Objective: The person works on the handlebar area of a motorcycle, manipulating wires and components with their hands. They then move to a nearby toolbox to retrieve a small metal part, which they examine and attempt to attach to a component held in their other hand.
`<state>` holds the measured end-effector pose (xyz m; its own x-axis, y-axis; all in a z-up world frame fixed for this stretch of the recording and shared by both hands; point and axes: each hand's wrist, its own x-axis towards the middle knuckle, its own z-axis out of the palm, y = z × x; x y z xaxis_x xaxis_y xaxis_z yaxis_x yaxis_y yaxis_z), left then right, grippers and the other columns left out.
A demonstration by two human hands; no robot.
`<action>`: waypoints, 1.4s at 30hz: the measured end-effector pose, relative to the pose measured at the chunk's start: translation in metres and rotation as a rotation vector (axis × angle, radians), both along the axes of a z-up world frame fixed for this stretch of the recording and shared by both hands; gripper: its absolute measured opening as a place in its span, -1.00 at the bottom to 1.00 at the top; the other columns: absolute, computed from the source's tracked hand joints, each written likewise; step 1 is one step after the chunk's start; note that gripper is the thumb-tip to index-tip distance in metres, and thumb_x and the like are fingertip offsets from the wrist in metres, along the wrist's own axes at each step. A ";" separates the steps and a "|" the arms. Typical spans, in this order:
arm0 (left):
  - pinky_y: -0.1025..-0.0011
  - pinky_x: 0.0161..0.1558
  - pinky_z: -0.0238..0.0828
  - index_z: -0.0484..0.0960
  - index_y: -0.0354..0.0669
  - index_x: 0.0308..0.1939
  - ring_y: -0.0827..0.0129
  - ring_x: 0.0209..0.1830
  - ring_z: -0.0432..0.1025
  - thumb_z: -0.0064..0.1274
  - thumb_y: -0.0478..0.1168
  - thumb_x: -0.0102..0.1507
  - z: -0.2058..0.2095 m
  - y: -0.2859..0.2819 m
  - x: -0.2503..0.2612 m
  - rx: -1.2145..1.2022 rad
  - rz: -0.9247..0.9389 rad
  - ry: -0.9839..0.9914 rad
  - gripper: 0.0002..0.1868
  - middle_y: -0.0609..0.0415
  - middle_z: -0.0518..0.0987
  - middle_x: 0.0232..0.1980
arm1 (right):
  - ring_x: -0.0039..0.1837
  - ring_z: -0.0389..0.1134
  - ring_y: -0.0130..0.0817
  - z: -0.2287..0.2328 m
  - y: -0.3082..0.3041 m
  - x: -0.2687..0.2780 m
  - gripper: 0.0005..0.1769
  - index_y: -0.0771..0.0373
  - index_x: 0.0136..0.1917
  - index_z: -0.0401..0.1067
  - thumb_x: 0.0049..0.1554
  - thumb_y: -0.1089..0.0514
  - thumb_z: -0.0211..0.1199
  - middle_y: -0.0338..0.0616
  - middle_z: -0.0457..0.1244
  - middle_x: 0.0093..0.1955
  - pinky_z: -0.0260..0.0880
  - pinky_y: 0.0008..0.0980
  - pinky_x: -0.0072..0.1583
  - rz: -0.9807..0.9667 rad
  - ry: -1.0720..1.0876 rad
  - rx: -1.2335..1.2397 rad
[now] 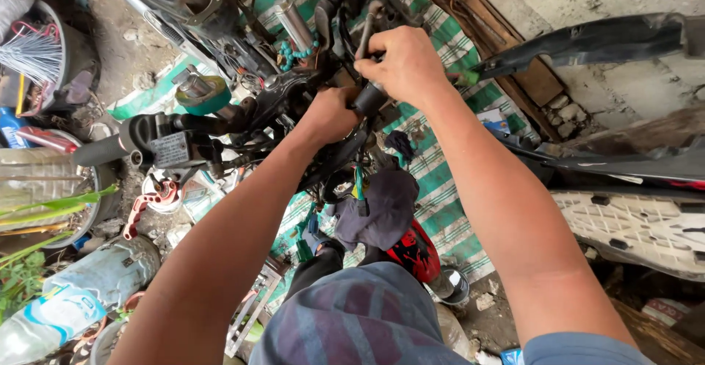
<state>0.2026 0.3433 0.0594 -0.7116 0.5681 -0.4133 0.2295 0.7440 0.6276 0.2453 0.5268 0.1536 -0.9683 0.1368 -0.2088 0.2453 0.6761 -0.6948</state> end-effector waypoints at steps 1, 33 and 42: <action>0.08 -0.19 0.46 0.75 -0.08 -0.04 0.01 -0.20 0.57 0.06 -0.18 0.16 -0.002 0.000 0.001 0.002 0.004 0.001 -0.68 -0.11 0.73 -0.18 | -0.38 0.24 -0.27 -0.006 0.003 -0.005 -0.83 0.04 0.06 0.75 0.31 -0.03 0.47 -0.14 0.44 -0.21 0.22 -0.14 -0.31 0.004 0.001 0.002; 0.18 0.25 0.43 0.56 0.09 0.53 0.13 0.35 0.54 0.11 -0.09 0.24 0.021 -0.003 -0.002 0.061 0.070 -0.157 -0.29 0.09 0.68 0.42 | 0.17 0.54 -0.20 -0.060 0.025 -0.004 -0.77 0.10 0.17 0.74 0.26 0.06 0.51 -0.16 0.54 0.12 0.58 -0.05 0.18 -0.076 0.044 -0.343; 0.06 0.45 0.34 0.47 -0.09 0.58 0.08 0.56 0.42 -0.23 -0.18 0.48 0.157 -0.041 0.027 0.149 -0.109 0.034 -0.44 0.02 0.59 0.54 | 0.54 0.41 0.05 -0.083 0.042 -0.024 -0.25 0.20 0.48 0.53 0.14 -0.19 0.53 0.02 0.40 0.50 0.45 0.18 0.44 -0.219 -0.143 -0.482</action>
<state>0.2301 0.3023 0.2166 -0.6542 0.6959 -0.2961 0.3266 0.6131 0.7193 0.2214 0.5692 0.0707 -0.8852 0.1884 -0.4253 0.4595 0.2122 -0.8624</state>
